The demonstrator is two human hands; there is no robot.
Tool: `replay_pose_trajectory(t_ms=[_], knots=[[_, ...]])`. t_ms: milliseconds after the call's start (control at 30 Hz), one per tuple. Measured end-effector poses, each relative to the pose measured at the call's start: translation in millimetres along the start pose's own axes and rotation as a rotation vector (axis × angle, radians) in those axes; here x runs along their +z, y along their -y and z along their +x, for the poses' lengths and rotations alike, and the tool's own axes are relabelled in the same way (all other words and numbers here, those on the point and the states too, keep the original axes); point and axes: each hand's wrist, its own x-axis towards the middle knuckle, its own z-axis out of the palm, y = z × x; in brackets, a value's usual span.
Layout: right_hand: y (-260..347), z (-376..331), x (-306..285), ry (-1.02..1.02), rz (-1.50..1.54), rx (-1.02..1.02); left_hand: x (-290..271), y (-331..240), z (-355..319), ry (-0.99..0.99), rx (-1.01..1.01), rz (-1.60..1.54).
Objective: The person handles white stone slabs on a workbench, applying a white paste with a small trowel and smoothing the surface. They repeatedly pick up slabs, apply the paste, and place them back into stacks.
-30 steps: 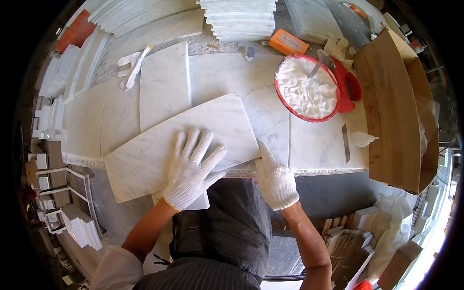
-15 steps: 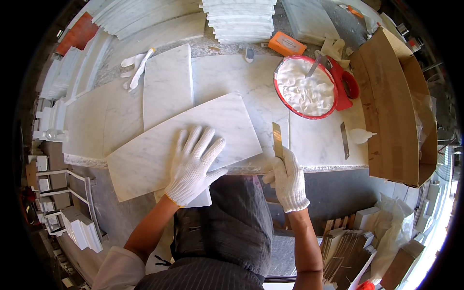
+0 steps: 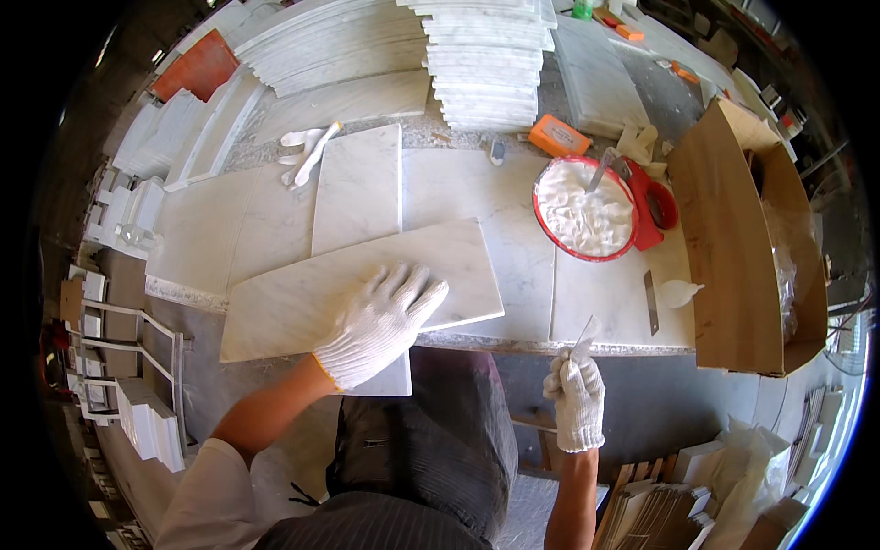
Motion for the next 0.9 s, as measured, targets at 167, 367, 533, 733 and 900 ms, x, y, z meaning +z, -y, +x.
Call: replay_pose_trajectory(t_ms=[167, 367, 533, 733, 900], knots=[[36, 12, 24, 0.104, -0.12, -0.044, -59, 45, 15, 0.362, 0.028, -0.273], [92, 60, 64, 0.387, -0.393, -0.236, -72, 100, 30, 0.352, 0.079, -0.473], [120, 99, 88, 0.491, -0.523, -0.262, -95, 98, 48, 0.427, -0.106, -0.371], [121, 109, 132, 0.807, -0.727, -0.313, -61, 99, 30, 0.11, 0.007, -0.318], [121, 99, 150, 0.918, -0.817, -0.204, -57, 98, 19, 0.027, 0.053, -0.242]])
